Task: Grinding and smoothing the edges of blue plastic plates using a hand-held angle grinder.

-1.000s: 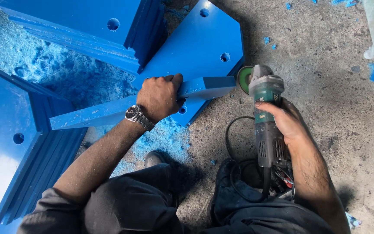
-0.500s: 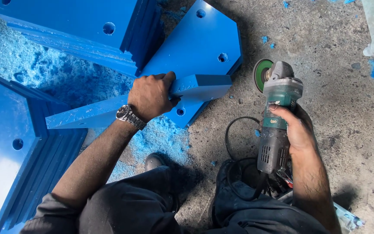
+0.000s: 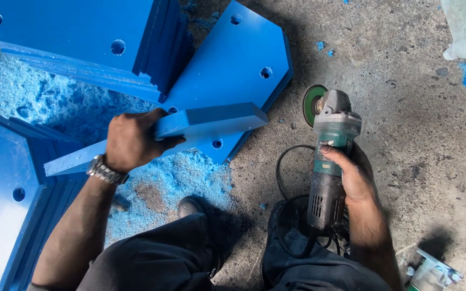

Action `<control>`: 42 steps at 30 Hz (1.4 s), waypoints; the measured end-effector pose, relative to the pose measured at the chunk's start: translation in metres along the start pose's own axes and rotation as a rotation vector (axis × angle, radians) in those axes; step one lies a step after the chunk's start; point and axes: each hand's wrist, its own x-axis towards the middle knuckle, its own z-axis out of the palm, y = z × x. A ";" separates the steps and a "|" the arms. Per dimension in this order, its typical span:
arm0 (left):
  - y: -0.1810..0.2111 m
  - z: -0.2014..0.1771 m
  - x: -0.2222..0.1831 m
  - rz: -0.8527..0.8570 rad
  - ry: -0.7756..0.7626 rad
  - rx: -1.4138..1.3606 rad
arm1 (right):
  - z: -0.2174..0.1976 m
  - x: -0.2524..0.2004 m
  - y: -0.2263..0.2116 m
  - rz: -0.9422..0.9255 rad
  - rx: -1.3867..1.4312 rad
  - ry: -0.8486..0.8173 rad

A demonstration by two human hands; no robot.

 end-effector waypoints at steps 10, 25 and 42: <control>-0.047 -0.017 -0.058 -0.093 0.098 -0.268 | -0.006 0.012 0.027 0.163 0.064 -0.075; 0.001 0.012 0.024 -0.027 0.090 -0.130 | -0.006 0.009 0.025 0.084 0.071 -0.034; -0.003 -0.023 -0.075 -0.358 0.188 -0.058 | 0.038 -0.013 -0.109 -0.231 -0.457 -0.120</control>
